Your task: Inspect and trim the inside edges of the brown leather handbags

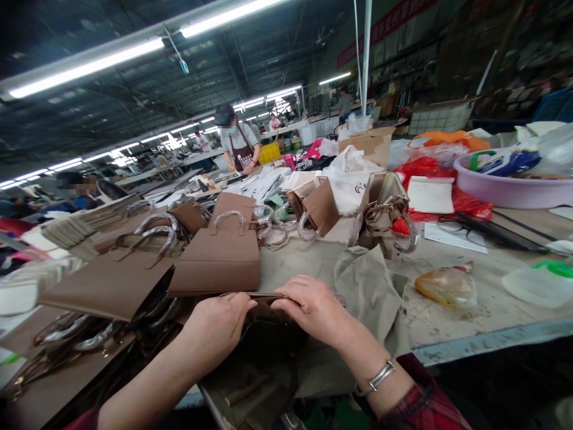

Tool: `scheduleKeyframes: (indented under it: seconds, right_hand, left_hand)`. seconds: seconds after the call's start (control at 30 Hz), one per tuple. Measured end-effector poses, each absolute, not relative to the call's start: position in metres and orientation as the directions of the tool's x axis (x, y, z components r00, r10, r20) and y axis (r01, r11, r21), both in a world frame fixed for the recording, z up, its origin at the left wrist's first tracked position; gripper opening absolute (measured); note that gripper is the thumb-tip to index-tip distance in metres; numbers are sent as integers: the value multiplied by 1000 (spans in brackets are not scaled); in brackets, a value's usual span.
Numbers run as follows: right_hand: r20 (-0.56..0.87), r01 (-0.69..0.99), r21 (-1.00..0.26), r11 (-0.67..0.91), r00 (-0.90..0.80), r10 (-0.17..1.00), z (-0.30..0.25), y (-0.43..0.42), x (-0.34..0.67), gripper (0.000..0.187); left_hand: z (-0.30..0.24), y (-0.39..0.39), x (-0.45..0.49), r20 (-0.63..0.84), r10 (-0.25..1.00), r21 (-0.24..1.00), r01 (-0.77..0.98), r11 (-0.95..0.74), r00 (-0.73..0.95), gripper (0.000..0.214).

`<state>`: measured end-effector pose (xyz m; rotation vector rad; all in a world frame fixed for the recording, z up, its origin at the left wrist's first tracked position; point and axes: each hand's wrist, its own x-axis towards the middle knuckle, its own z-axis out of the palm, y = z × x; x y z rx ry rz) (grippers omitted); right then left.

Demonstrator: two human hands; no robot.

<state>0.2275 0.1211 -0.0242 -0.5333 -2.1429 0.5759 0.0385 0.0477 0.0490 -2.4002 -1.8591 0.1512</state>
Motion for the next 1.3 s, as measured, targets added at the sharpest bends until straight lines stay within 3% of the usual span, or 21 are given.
scheduleKeyframes:
  seconds: [0.33, 0.53, 0.73, 0.93, 1.17, 1.3]
  right_hand:
    - [585, 187, -610, 770, -549, 597, -17, 115, 226, 15]
    - [519, 310, -580, 753, -572, 635, -10, 111, 225, 19]
    - [401, 436, -498, 750, -651, 645, 4, 105, 222, 27]
    - [422, 516, -402, 756, -628, 654, 3, 108, 209, 33]
    - [428, 561, -319, 764, -634, 644, 4, 108, 216, 36]
    - [400, 603, -289, 744, -630, 666, 7, 105, 219, 36]
  left_hand:
    - [50, 48, 46, -46, 987, -169, 973, -160, 154, 39]
    - [49, 49, 46, -22, 992, -182, 975, -130, 128, 38]
    - [51, 50, 46, -20, 993, -161, 980, -114, 113, 33]
    - [53, 48, 42, -17, 995, -180, 979, -98, 97, 35]
    - [61, 38, 23, 5, 972, -111, 966, -234, 236, 27]
    - [61, 41, 25, 20, 982, -132, 974, -182, 186, 27]
